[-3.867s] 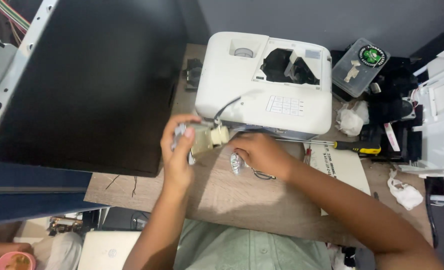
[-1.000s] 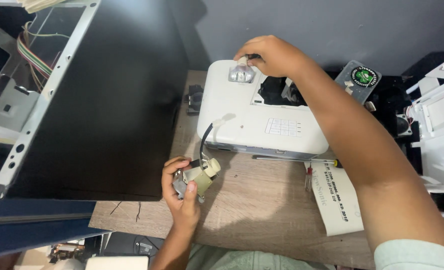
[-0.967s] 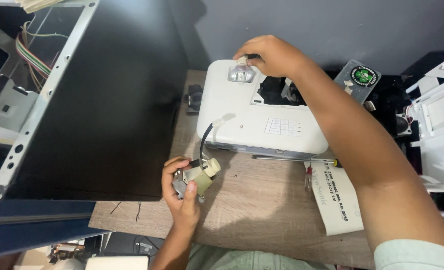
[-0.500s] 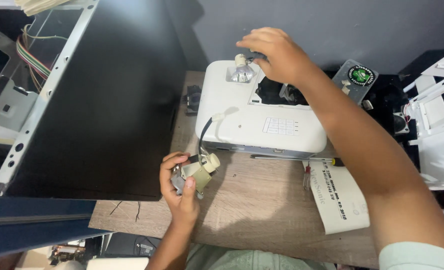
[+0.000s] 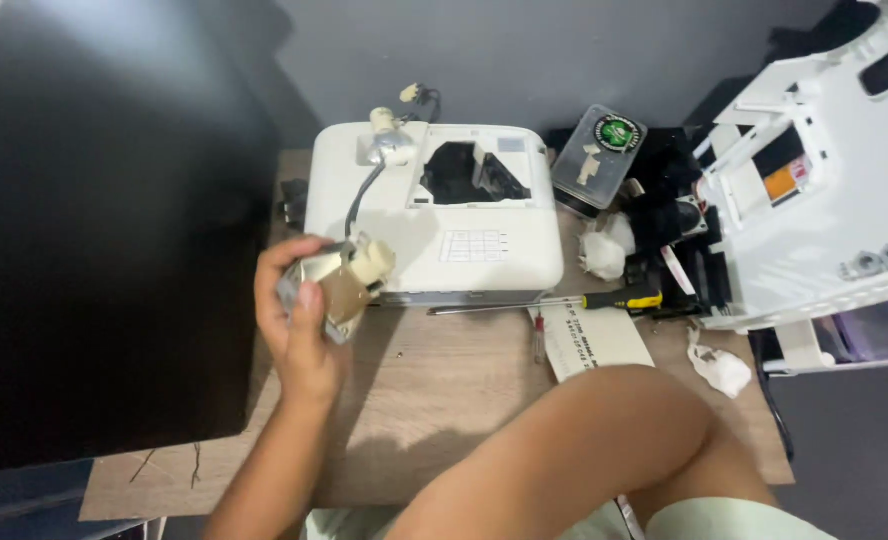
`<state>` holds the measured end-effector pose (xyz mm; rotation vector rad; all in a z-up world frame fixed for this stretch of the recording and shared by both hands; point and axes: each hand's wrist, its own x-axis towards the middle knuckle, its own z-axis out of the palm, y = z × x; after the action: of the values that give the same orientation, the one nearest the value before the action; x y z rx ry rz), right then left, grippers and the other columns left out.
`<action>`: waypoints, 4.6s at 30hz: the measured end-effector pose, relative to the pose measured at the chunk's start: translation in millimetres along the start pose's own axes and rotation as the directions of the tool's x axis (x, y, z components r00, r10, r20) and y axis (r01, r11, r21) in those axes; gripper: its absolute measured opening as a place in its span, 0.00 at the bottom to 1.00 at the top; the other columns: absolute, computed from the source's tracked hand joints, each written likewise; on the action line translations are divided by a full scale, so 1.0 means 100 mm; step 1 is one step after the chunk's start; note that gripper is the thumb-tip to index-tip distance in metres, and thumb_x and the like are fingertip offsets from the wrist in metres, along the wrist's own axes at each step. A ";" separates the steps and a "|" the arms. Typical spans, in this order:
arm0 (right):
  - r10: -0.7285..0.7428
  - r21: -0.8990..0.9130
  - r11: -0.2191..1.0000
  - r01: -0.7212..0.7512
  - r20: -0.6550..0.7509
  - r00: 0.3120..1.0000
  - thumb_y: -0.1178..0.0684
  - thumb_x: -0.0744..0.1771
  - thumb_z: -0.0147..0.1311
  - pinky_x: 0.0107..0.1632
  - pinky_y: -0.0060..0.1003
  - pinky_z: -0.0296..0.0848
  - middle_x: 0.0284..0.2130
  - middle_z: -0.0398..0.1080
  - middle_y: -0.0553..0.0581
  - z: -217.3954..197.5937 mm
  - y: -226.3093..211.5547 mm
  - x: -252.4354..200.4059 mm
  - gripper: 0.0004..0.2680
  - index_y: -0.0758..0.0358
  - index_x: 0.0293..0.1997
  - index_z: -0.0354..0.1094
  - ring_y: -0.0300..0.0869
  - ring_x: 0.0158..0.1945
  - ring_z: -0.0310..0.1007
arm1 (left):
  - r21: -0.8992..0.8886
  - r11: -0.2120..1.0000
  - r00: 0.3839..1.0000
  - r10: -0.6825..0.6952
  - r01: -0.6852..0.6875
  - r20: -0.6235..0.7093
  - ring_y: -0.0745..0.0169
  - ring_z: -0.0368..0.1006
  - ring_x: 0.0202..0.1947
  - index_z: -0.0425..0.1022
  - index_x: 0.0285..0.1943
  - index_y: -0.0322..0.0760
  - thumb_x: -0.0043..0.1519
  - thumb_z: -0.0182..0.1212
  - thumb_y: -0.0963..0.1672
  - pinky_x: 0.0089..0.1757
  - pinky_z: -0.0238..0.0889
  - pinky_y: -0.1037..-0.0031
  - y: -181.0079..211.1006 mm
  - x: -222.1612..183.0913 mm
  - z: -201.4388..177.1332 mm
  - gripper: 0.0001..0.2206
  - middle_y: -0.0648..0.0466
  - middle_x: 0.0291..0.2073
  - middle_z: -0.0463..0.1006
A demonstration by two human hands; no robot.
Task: Repairing a projector by unscrewing and inspecting the lamp assembly
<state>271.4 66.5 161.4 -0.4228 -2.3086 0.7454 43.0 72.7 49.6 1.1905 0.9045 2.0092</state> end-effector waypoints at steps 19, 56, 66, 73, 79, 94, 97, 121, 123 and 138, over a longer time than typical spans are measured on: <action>0.750 -0.703 0.432 -0.566 -0.068 0.658 0.45 0.67 0.54 0.40 0.47 0.72 0.40 0.74 0.48 -0.29 0.77 -1.65 0.11 0.49 0.52 0.72 0.46 0.46 0.74 | -0.160 0.987 0.995 0.037 -0.021 0.098 0.56 0.71 0.48 0.69 0.50 0.32 0.62 0.56 0.55 0.52 0.64 0.70 -0.34 0.25 -0.14 0.23 0.43 0.44 0.73; 0.295 -0.615 0.697 -0.368 -0.222 0.929 0.49 0.63 0.55 0.53 0.36 0.72 0.48 0.77 0.53 -0.58 -0.03 -1.48 0.19 0.56 0.60 0.71 0.42 0.49 0.77 | -0.616 0.511 0.793 -0.272 0.600 0.546 0.51 0.73 0.31 0.68 0.49 0.31 0.63 0.54 0.54 0.24 0.65 0.71 -0.52 0.50 -0.10 0.21 0.41 0.44 0.72; 0.103 -0.691 0.703 -0.166 -0.133 0.986 0.52 0.65 0.54 0.44 0.36 0.73 0.42 0.78 0.58 -0.45 -0.22 -1.05 0.15 0.67 0.55 0.73 0.43 0.41 0.78 | -0.442 0.837 0.902 -0.132 0.323 0.410 0.55 0.73 0.43 0.70 0.46 0.31 0.62 0.57 0.51 0.46 0.67 0.69 -0.41 0.40 0.00 0.18 0.42 0.40 0.76; 0.077 -0.699 0.710 -0.089 -0.049 0.996 0.52 0.64 0.54 0.44 0.38 0.74 0.41 0.78 0.58 -0.59 -0.07 -1.11 0.15 0.66 0.55 0.72 0.46 0.40 0.78 | -0.425 0.846 0.906 -0.143 0.321 0.399 0.55 0.73 0.43 0.71 0.45 0.31 0.62 0.56 0.50 0.46 0.66 0.69 -0.36 0.37 0.00 0.16 0.41 0.39 0.77; 0.100 -0.721 0.688 -0.084 -0.021 0.995 0.50 0.64 0.55 0.43 0.39 0.72 0.44 0.78 0.54 -0.65 0.05 -1.16 0.17 0.63 0.58 0.70 0.45 0.41 0.77 | -0.429 0.832 0.895 -0.165 0.352 0.415 0.55 0.73 0.41 0.70 0.45 0.31 0.62 0.56 0.50 0.45 0.66 0.69 -0.37 0.37 0.00 0.16 0.41 0.39 0.76; 0.070 -0.705 0.706 -0.064 -0.020 0.997 0.52 0.65 0.55 0.44 0.40 0.73 0.45 0.78 0.58 -0.66 0.08 -1.10 0.15 0.63 0.56 0.72 0.49 0.44 0.79 | -0.444 0.815 0.889 -0.176 0.372 0.423 0.56 0.73 0.39 0.70 0.44 0.30 0.62 0.56 0.50 0.43 0.65 0.72 -0.37 0.38 0.00 0.16 0.41 0.39 0.76; 0.068 -0.720 0.691 -0.064 -0.022 0.997 0.53 0.65 0.55 0.46 0.39 0.73 0.45 0.78 0.56 -0.67 0.05 -1.07 0.14 0.64 0.56 0.72 0.47 0.46 0.79 | -0.411 0.832 0.883 -0.181 0.372 0.433 0.55 0.72 0.41 0.71 0.44 0.32 0.62 0.55 0.50 0.44 0.65 0.70 -0.36 0.39 -0.01 0.16 0.42 0.39 0.76; 0.120 -0.749 0.651 -0.118 -0.052 0.991 0.50 0.65 0.56 0.44 0.39 0.72 0.44 0.79 0.52 -0.66 0.06 -1.11 0.14 0.59 0.56 0.73 0.44 0.44 0.79 | -0.404 0.831 0.880 -0.194 0.382 0.433 0.56 0.72 0.40 0.70 0.44 0.32 0.62 0.56 0.50 0.43 0.65 0.71 -0.34 0.40 0.00 0.16 0.43 0.39 0.76; 0.129 -0.749 0.650 -0.125 -0.054 0.990 0.50 0.65 0.56 0.44 0.39 0.72 0.45 0.78 0.52 -0.66 0.07 -1.13 0.15 0.59 0.57 0.73 0.44 0.44 0.79 | -0.402 0.830 0.871 -0.185 0.387 0.455 0.57 0.72 0.42 0.71 0.45 0.34 0.63 0.56 0.50 0.45 0.66 0.70 -0.34 0.40 -0.01 0.14 0.45 0.39 0.76; 0.086 -0.723 0.691 -0.013 0.064 0.994 0.51 0.64 0.56 0.44 0.35 0.74 0.46 0.77 0.54 -0.80 -0.05 -0.94 0.14 0.62 0.53 0.73 0.41 0.41 0.76 | -0.110 0.967 0.918 -0.178 0.230 0.354 0.65 0.71 0.41 0.74 0.45 0.39 0.64 0.53 0.52 0.43 0.62 0.76 -0.17 0.37 0.00 0.15 0.54 0.39 0.77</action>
<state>393.9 49.5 167.0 -0.8132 -2.6224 -0.1904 31.1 111.7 53.9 1.2543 0.6609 1.6077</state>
